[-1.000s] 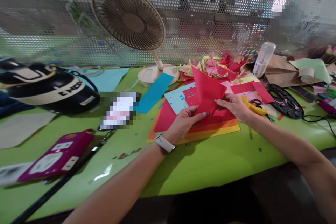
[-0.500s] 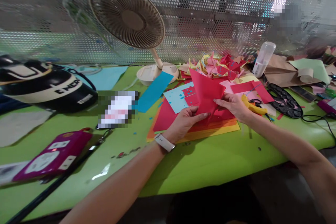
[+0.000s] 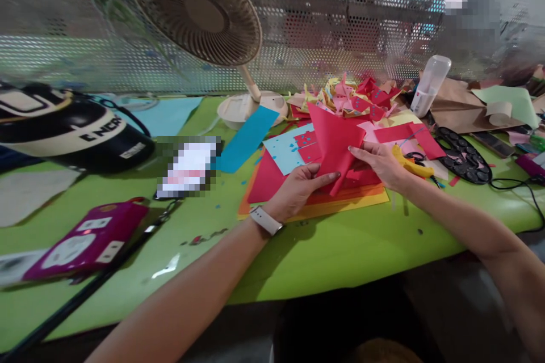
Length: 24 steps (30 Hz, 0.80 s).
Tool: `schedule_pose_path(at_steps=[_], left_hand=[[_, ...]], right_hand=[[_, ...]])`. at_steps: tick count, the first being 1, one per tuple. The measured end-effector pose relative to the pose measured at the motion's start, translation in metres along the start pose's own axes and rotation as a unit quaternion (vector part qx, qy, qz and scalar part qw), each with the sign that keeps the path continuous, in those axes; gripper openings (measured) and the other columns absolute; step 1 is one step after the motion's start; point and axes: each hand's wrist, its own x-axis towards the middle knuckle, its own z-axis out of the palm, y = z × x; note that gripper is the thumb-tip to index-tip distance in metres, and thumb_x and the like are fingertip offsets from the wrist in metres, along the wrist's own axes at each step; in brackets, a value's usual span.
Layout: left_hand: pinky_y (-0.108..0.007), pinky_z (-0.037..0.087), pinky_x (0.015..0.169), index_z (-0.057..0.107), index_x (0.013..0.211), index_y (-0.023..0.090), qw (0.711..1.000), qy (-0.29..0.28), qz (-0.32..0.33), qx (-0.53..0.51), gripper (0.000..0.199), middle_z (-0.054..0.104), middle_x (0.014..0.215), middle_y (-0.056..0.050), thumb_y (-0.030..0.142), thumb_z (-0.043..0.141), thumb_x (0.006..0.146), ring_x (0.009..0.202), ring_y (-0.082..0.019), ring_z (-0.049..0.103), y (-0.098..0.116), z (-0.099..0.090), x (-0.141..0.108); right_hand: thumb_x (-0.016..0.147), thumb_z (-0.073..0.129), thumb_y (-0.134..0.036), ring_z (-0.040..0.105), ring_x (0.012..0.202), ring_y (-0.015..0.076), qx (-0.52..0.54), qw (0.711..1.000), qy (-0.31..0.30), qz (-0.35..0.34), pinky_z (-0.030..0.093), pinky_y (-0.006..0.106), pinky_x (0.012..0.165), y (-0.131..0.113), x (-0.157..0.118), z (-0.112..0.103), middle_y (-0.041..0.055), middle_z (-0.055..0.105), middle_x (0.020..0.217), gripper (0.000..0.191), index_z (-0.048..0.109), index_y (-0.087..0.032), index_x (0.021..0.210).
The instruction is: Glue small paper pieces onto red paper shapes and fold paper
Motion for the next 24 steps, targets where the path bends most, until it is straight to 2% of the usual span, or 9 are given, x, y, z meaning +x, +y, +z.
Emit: schedule_pose_path(at_steps=[8,17,24], left_hand=[[-0.03,0.056,0.076,0.076,0.082,0.019,1.0,-0.003,0.005,-0.008,0.024,0.077,0.081,-0.004,0.034,0.084,0.064,0.073,-0.017,0.071,-0.0015,-0.0012,0.001],[-0.03,0.056,0.077,0.076,0.082,0.018,1.0,-0.016,0.007,-0.013,0.028,0.077,0.082,-0.006,0.038,0.083,0.064,0.074,-0.018,0.071,-0.0008,0.0003,0.0009],[-0.029,0.055,0.075,0.076,0.081,0.017,1.0,-0.018,0.003,-0.005,0.027,0.077,0.083,-0.006,0.039,0.082,0.065,0.073,-0.017,0.071,0.0007,0.0012,-0.0002]], right_hand=[[0.069,0.079,-0.044,0.068,0.067,0.0135,-0.021,1.0,-0.002,0.002,0.059,0.029,0.071,-0.0022,-0.0002,-0.001,0.0008,0.073,0.073,0.029,0.068,-0.019,0.078],[0.07,0.078,-0.042,0.066,0.061,0.011,-0.003,1.0,0.006,0.006,0.058,0.025,0.062,-0.001,0.0001,-0.0012,0.0003,0.073,0.074,0.027,0.068,-0.019,0.079],[0.067,0.08,-0.043,0.066,0.06,0.0118,-0.007,1.0,0.021,-0.003,0.058,0.026,0.061,0.0002,-0.0002,-0.001,-0.0004,0.071,0.07,0.029,0.067,-0.019,0.076]])
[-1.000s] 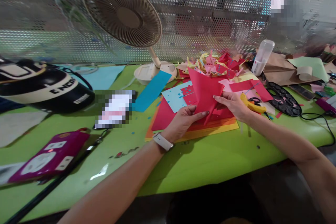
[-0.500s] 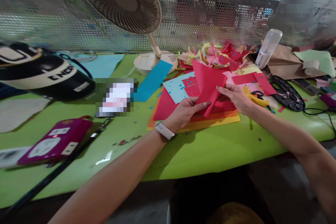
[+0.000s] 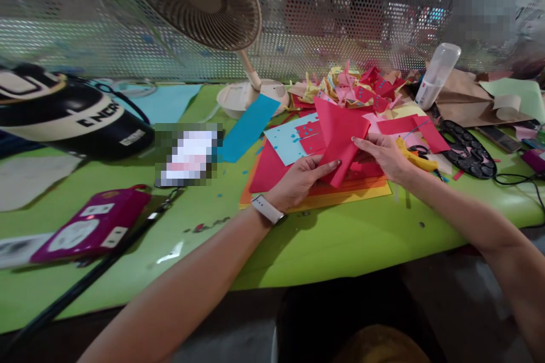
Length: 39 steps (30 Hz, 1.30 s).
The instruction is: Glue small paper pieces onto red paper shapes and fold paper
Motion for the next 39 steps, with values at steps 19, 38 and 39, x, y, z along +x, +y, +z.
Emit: schedule_pose_path(at_steps=[19,38,39], left_hand=[[-0.028,0.057,0.074,0.073,0.088,0.016,1.0,-0.009,0.001,-0.001,0.034,0.077,0.084,-0.004,0.034,0.086,0.061,0.072,-0.016,0.071,0.0001,0.0025,-0.0017],[-0.029,0.056,0.076,0.076,0.081,0.018,1.0,-0.001,-0.003,-0.002,0.028,0.077,0.08,-0.004,0.036,0.085,0.062,0.072,-0.016,0.07,-0.0063,-0.0037,0.0012],[-0.029,0.057,0.076,0.076,0.082,0.018,1.0,0.001,-0.001,0.002,0.028,0.077,0.081,-0.004,0.036,0.085,0.062,0.072,-0.016,0.07,-0.0062,-0.0033,0.0009]], right_hand=[[0.064,0.08,-0.046,0.064,0.057,0.0109,-0.009,1.0,0.006,-0.005,0.054,0.024,0.061,0.001,0.0003,0.0013,-0.0007,0.07,0.064,0.032,0.065,-0.018,0.069],[0.068,0.077,-0.045,0.065,0.06,0.0117,0.002,1.0,0.0,-0.005,0.055,0.026,0.066,-0.0011,-0.0004,0.0009,0.0001,0.071,0.068,0.03,0.065,-0.019,0.071],[0.068,0.078,-0.045,0.065,0.06,0.0117,0.006,1.0,0.0,-0.003,0.055,0.026,0.065,-0.001,-0.0006,0.0009,-0.0001,0.071,0.068,0.03,0.066,-0.019,0.072]])
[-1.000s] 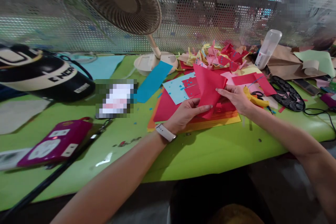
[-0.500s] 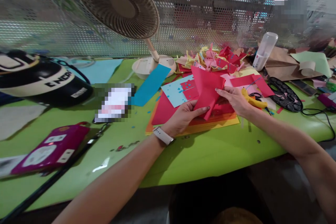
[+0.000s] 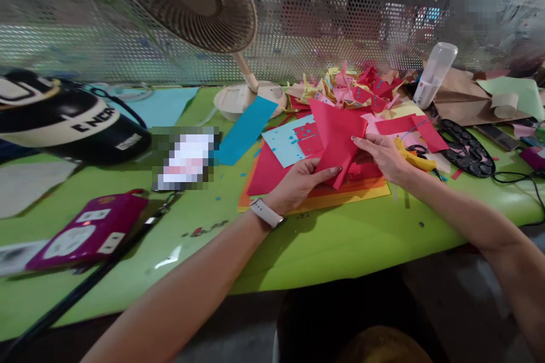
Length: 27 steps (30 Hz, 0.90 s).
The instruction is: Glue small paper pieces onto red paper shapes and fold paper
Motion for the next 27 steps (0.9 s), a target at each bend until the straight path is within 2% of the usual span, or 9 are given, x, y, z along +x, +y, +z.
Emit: schedule_pose_path(at_steps=[4,9,15,22,27], left_hand=[[-0.03,0.056,0.08,0.076,0.089,0.019,1.0,0.0,0.011,0.026,0.033,0.077,0.086,-0.004,0.038,0.084,0.064,0.076,-0.016,0.07,0.002,0.003,-0.003],[-0.033,0.055,0.083,0.075,0.09,0.019,0.996,0.003,0.038,0.077,0.035,0.077,0.09,-0.004,0.043,0.082,0.065,0.082,-0.018,0.069,0.003,0.006,-0.004],[-0.033,0.054,0.08,0.074,0.09,0.017,0.993,0.001,0.041,0.107,0.042,0.076,0.087,-0.005,0.047,0.082,0.063,0.082,-0.02,0.068,0.003,0.004,-0.003],[-0.027,0.052,0.069,0.074,0.077,0.018,0.994,0.0,0.032,0.105,0.028,0.075,0.076,-0.003,0.041,0.082,0.064,0.068,-0.015,0.065,0.004,0.003,-0.004],[-0.028,0.054,0.073,0.075,0.08,0.018,0.996,-0.015,0.008,0.084,0.026,0.075,0.078,-0.004,0.04,0.081,0.066,0.072,-0.016,0.067,0.004,0.002,-0.004]], right_hand=[[0.062,0.083,-0.041,0.065,0.062,0.0118,0.009,0.999,-0.032,0.036,0.055,0.027,0.067,0.001,-0.001,0.001,-0.0001,0.072,0.072,0.033,0.07,-0.018,0.081],[0.055,0.087,-0.041,0.064,0.064,0.0103,-0.012,0.996,-0.058,0.06,0.053,0.026,0.071,0.005,-0.001,0.003,-0.0003,0.073,0.071,0.034,0.072,-0.017,0.073],[0.056,0.085,-0.045,0.065,0.068,0.0116,-0.009,0.999,-0.027,0.027,0.052,0.03,0.08,0.004,-0.002,0.003,0.0003,0.074,0.073,0.032,0.074,-0.018,0.069],[0.052,0.087,-0.043,0.066,0.066,0.0125,0.032,0.999,0.018,0.025,0.055,0.029,0.072,-0.004,-0.002,0.004,0.0012,0.074,0.073,0.032,0.073,-0.019,0.067],[0.051,0.088,-0.044,0.065,0.064,0.0137,0.047,0.996,0.074,0.01,0.056,0.03,0.068,-0.013,0.005,-0.009,-0.0012,0.071,0.068,0.034,0.069,-0.019,0.064]])
